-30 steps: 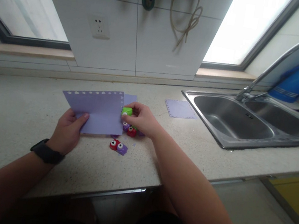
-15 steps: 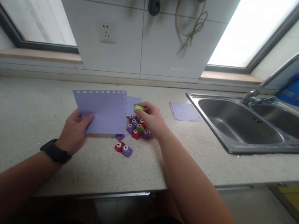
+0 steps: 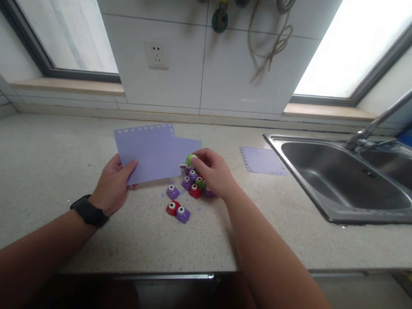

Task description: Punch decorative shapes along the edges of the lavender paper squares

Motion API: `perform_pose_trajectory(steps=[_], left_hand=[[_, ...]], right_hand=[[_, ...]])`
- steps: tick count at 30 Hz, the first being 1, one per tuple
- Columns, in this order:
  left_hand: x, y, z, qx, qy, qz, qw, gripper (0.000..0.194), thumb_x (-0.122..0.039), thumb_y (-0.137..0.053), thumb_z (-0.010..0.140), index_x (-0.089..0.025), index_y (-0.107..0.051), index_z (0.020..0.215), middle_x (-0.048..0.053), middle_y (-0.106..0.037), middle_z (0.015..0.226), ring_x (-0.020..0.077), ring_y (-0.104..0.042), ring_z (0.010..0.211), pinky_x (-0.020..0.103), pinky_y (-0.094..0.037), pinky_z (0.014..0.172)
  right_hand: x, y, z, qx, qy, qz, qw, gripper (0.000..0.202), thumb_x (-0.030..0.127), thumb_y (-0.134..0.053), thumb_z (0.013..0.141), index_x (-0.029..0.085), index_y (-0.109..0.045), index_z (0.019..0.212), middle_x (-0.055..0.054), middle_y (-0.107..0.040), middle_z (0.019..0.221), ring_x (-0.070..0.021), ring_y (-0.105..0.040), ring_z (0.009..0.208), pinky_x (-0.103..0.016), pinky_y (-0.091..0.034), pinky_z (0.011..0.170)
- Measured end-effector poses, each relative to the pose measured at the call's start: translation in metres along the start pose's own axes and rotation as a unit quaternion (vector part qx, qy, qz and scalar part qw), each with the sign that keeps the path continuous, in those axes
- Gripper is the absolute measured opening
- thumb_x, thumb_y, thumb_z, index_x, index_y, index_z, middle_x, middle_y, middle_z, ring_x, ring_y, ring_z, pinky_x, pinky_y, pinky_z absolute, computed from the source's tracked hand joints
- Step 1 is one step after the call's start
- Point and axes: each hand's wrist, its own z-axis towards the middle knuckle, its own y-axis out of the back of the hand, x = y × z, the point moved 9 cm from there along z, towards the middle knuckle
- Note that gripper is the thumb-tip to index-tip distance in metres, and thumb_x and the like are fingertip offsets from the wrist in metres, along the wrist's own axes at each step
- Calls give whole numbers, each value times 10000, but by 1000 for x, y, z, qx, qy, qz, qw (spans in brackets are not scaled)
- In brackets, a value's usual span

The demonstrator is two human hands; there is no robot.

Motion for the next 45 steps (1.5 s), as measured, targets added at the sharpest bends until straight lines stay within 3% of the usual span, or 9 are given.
perform_pose_trajectory(steps=[6, 14, 23, 29, 37, 45], left_hand=[[1, 0, 3, -11, 11, -63, 998, 352, -265, -818, 825, -196, -680, 1141, 90, -758, 1228, 233, -708, 1140, 473, -480, 1135], [0, 2, 6, -21, 9, -111, 994, 406, -243, -832, 802, -199, -692, 1180, 88, -759, 1232, 234, -711, 1134, 483, -465, 1150], [3, 6, 7, -35, 8, -110, 993, 401, -259, -840, 787, -205, -716, 1164, 81, -774, 1193, 241, -721, 1101, 507, -472, 1142], [5, 9, 7, -47, 20, -120, 991, 384, -251, -838, 782, -211, -721, 1145, 67, -777, 1153, 224, -732, 1018, 488, -512, 1092], [3, 8, 7, -49, 22, -119, 991, 374, -248, -826, 786, -214, -717, 1142, 66, -775, 1155, 222, -731, 1001, 489, -525, 1074], [4, 9, 7, -50, 17, -101, 993, 347, -262, -823, 798, -209, -719, 1125, 66, -773, 1148, 222, -727, 1021, 474, -527, 1063]], right_hand=[[5, -7, -3, 26, 33, -182, 982, 257, 407, -541, 1023, 261, -752, 1008, -48, -780, 991, -244, -691, 919, -413, -510, 848], [16, -28, -5, 78, 138, -291, 944, 262, 358, -554, 1041, 226, -781, 1049, -78, -757, 988, -242, -653, 972, -418, -475, 932], [13, -38, -5, 82, 114, -330, 933, 199, 332, -622, 997, 232, -790, 961, -58, -775, 889, -239, -648, 906, -388, -469, 842], [20, -43, -5, 89, 114, -340, 929, 231, 371, -608, 1016, 257, -805, 1053, -57, -795, 952, -237, -670, 945, -376, -463, 861], [21, -62, -10, 128, 120, -421, 890, 297, 431, -586, 1022, 268, -797, 1154, -78, -766, 1015, -280, -608, 1028, -409, -398, 915], [7, -51, -5, 70, 46, -488, 869, 293, 468, -614, 974, 258, -817, 986, -122, -696, 1116, -347, -548, 1101, -485, -360, 919]])
